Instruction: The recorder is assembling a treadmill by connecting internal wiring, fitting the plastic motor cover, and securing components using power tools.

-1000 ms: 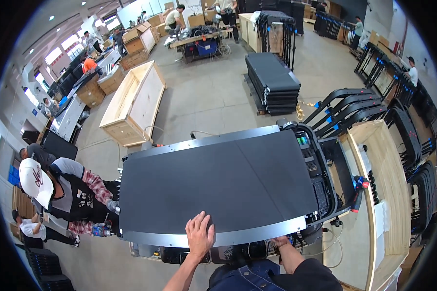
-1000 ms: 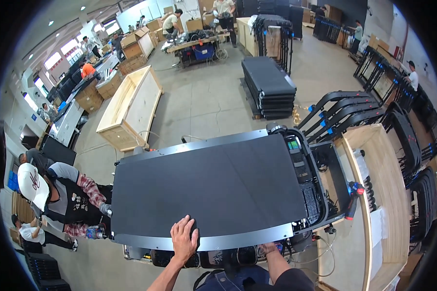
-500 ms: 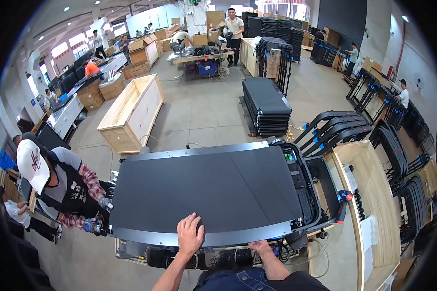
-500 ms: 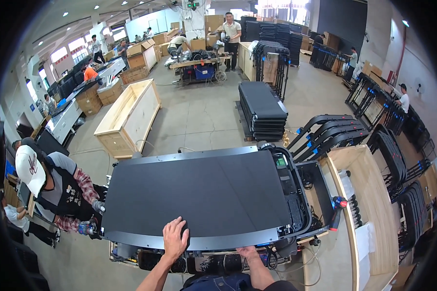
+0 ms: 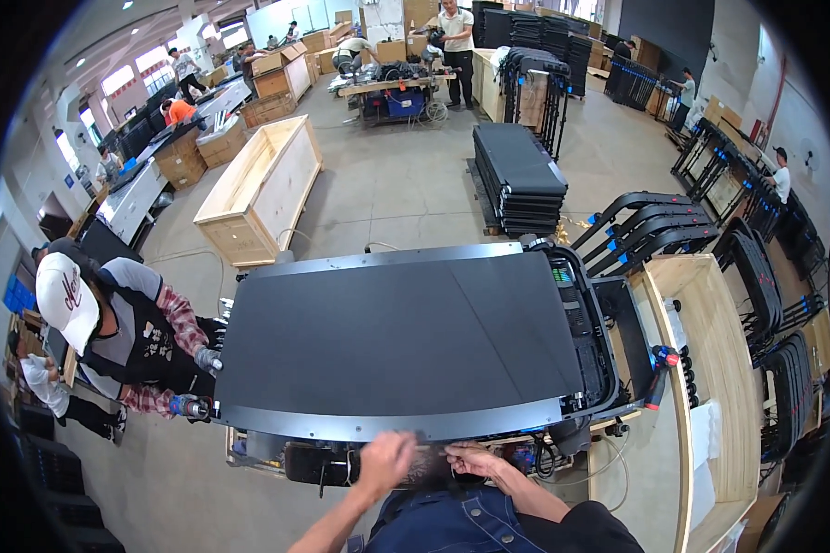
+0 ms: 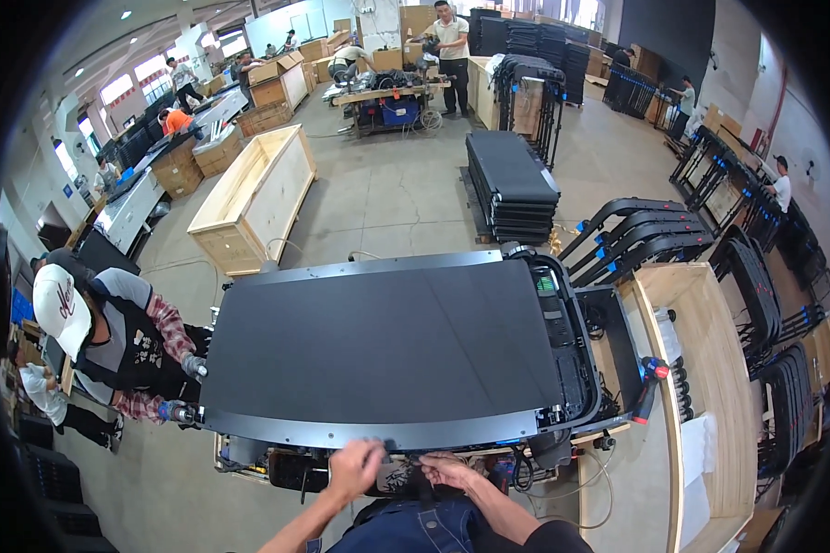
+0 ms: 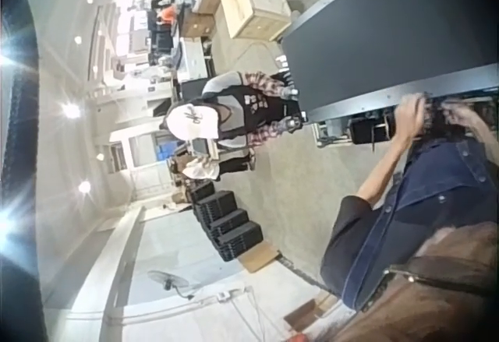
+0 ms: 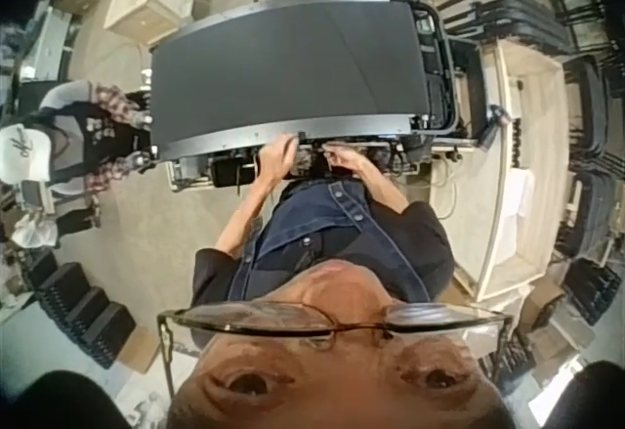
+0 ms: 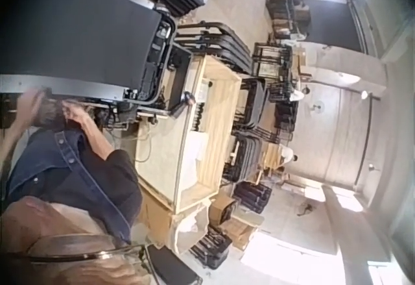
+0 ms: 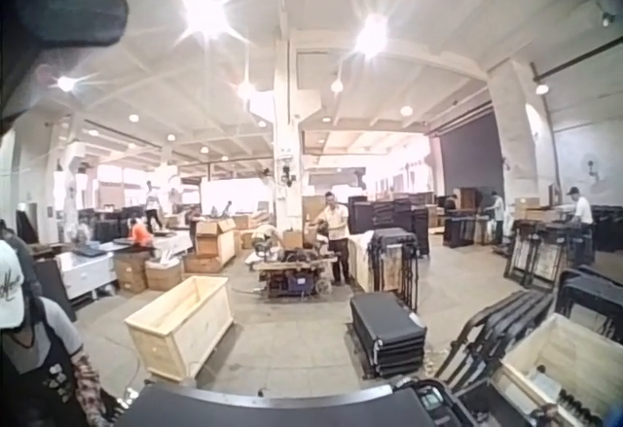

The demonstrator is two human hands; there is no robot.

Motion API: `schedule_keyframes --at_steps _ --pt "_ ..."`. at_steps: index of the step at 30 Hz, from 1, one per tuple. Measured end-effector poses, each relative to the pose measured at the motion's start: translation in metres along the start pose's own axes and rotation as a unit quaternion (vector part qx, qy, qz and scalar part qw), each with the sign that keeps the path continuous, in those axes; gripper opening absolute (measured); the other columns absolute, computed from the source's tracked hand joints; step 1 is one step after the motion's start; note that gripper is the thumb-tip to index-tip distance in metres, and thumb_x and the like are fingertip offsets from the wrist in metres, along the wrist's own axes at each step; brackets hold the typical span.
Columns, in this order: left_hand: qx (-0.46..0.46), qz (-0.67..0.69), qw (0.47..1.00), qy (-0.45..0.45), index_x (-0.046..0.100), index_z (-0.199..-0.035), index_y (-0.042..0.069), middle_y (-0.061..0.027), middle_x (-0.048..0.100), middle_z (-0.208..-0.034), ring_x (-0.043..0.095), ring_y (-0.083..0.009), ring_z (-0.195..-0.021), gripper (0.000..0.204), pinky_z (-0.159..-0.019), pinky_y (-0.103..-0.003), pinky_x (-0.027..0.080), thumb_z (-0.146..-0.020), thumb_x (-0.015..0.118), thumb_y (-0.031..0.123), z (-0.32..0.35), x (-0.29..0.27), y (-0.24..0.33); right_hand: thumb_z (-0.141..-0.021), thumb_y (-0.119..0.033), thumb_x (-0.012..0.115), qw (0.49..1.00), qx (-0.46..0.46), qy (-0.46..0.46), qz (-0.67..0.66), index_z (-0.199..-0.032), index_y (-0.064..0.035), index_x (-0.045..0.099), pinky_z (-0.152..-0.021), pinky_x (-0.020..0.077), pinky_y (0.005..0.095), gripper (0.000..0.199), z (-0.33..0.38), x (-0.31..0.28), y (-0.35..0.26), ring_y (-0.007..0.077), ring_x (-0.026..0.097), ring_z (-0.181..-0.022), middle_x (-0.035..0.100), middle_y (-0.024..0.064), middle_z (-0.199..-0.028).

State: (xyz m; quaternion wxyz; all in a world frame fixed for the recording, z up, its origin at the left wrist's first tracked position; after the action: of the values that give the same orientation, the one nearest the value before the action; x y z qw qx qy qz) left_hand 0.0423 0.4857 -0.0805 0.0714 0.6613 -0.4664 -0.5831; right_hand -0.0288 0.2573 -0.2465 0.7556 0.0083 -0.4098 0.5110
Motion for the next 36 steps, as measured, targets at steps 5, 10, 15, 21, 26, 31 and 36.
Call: schedule_keyframes --at_steps 5,10,15,21,26,31,36 --pt "-0.310 0.212 0.916 -0.142 0.054 -0.134 0.000 -0.0140 0.072 -0.103 0.067 -0.0174 -0.091 0.057 -0.083 -0.032 0.054 -0.095 0.069 0.038 0.100 0.079 -0.048 -0.103 -0.030 0.059 0.992 0.007 -0.044 0.118 -0.097 -0.0100 0.064 -0.052 0.0461 0.0225 0.022 0.026 0.052 -0.007 0.0069 0.055 -0.060 0.057 -0.0036 -0.073" --pt "-0.277 0.232 0.916 -0.177 0.057 -0.133 -0.002 -0.0128 0.070 -0.109 0.064 -0.0165 -0.091 0.055 -0.085 -0.032 0.053 -0.095 0.071 0.035 0.073 0.070 -0.032 -0.102 -0.029 0.058 0.944 -0.047 -0.019 0.325 -0.091 -0.0068 0.063 -0.054 0.0455 0.0235 0.026 0.028 0.075 -0.012 0.0083 0.055 -0.059 0.056 -0.0017 -0.071" --pt "-0.253 0.247 0.919 -0.176 0.064 -0.124 -0.001 -0.0160 0.069 -0.117 0.066 -0.0196 -0.097 0.043 -0.088 -0.034 0.053 -0.094 0.070 0.029 0.070 0.048 -0.019 -0.102 -0.029 0.058 0.945 -0.053 -0.011 0.322 -0.093 -0.0052 0.064 -0.056 0.0444 0.0237 0.026 0.029 0.082 -0.013 0.0079 0.053 -0.061 0.055 -0.0015 -0.071" --pt "-0.241 0.235 0.912 -0.233 0.068 -0.120 0.000 -0.0188 0.070 -0.115 0.068 -0.0295 -0.107 0.038 -0.094 -0.037 0.051 -0.092 0.071 0.026 0.065 0.013 -0.009 -0.102 -0.026 0.058 0.972 0.040 -0.066 0.224 -0.086 -0.0109 0.056 -0.057 0.0394 0.0224 0.023 0.045 0.087 -0.015 0.0063 0.047 -0.063 0.050 -0.0044 -0.073" --pt "-0.369 0.391 0.817 -0.206 0.069 -0.104 0.004 -0.0011 0.068 -0.086 0.061 -0.0108 -0.076 0.030 -0.070 -0.026 0.050 -0.094 0.073 0.032 0.083 0.034 -0.027 -0.103 -0.028 0.056 0.970 0.047 -0.110 0.210 -0.090 -0.0088 0.057 -0.057 0.0398 0.0233 0.023 0.037 0.082 -0.011 0.0077 0.048 -0.064 0.051 -0.0024 -0.075" --pt "-0.530 0.622 0.563 -0.126 0.062 -0.092 0.014 0.0067 0.045 -0.064 0.040 -0.0055 -0.055 0.027 -0.051 -0.023 0.031 -0.098 0.067 0.040 0.086 0.043 -0.027 -0.104 -0.041 0.051 0.893 -0.084 -0.063 0.438 -0.127 0.0019 0.060 -0.073 0.0561 0.0315 0.049 0.049 0.099 -0.023 0.0210 0.068 -0.087 0.068 0.0107 -0.104" --pt "-0.602 0.593 0.509 -0.163 0.059 -0.089 0.016 0.0088 0.038 -0.058 0.034 -0.0055 -0.049 0.030 -0.049 -0.024 0.029 -0.098 0.066 0.044 0.069 0.045 -0.018 -0.103 -0.040 0.051 0.740 -0.208 -0.068 0.636 -0.119 0.0019 0.060 -0.077 0.0551 0.0434 0.045 0.068 0.117 -0.032 0.0361 0.070 -0.092 0.069 0.0226 -0.096"
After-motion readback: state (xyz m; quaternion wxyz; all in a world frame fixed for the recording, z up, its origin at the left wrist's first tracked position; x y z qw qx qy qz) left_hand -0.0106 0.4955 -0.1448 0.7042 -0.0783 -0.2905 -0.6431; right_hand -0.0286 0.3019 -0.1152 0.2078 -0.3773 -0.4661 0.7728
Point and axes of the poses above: each hand's wrist, its own z-axis away from the middle knuckle, its own x-axis out of the palm, y = z × x, the point moved 1 cm from there along -z, towards the middle knuckle
